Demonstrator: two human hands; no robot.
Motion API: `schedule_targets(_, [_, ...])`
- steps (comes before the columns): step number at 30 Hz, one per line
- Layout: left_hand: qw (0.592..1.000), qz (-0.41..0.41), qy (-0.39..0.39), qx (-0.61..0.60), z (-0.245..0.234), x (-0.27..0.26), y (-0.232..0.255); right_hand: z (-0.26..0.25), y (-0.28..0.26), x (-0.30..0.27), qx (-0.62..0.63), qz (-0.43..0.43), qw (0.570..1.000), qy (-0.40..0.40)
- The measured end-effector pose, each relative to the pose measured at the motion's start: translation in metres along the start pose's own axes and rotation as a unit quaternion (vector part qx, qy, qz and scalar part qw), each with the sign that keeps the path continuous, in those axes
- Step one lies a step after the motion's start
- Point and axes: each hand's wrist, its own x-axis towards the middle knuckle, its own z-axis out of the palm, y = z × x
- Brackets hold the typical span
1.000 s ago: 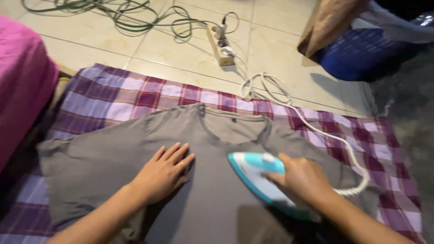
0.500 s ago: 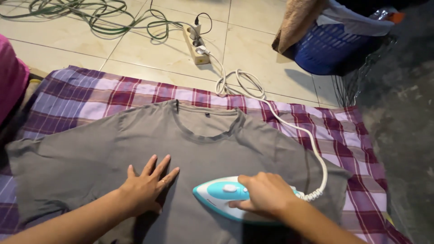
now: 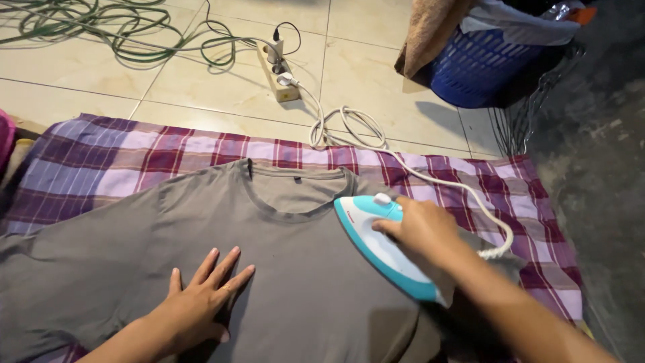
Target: Ironing a grey t-shirt on a mat and then folding it neatly.
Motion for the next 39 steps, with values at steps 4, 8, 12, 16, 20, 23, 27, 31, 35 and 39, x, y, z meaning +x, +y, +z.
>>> schedule_targets(4, [1.000,-0.011,-0.013,0.006,-0.012,-0.006,0.006,-0.024,0.025,0.020,0.072,0.098,0.983,-0.135])
schedule_targets(8, [1.000,-0.010,-0.011,0.008,-0.028,0.001,-0.001,-0.046,0.095,0.058,-0.039,0.122,0.982,-0.135])
schedule_targets(12, [0.998,0.021,0.062,-0.023,-0.042,0.026,-0.017,-0.069,0.135,0.079,0.224,0.243,0.944,-0.004])
schedule_targets(16, [0.988,0.002,0.142,-0.065,-0.060,0.037,-0.024,-0.065,0.119,0.067,0.357,0.218,0.883,0.214])
schedule_targets(20, [0.981,-0.017,0.178,-0.079,-0.065,0.046,-0.032,0.001,0.164,0.089,0.546,0.149,0.751,0.339])
schedule_targets(23, [0.967,0.009,0.244,-0.066,-0.056,0.058,-0.052,0.017,0.139,0.060,0.597,0.273,0.689,0.307])
schedule_targets(27, [0.947,0.023,0.318,-0.045,-0.052,0.064,-0.076,0.060,0.177,0.050,0.640,0.150,0.690,0.305])
schedule_targets(31, [0.925,0.008,0.378,-0.040,-0.040,0.083,-0.108,0.045,0.168,0.040,0.603,0.146,0.729,0.288])
schedule_targets(35, [0.914,-0.005,0.403,-0.040,-0.041,0.088,-0.118,0.017,0.146,0.026,0.581,0.073,0.757,0.290])
schedule_targets(39, [0.915,-0.056,0.397,-0.037,-0.045,0.096,-0.127,0.008,0.145,0.019,0.582,0.087,0.761,0.274])
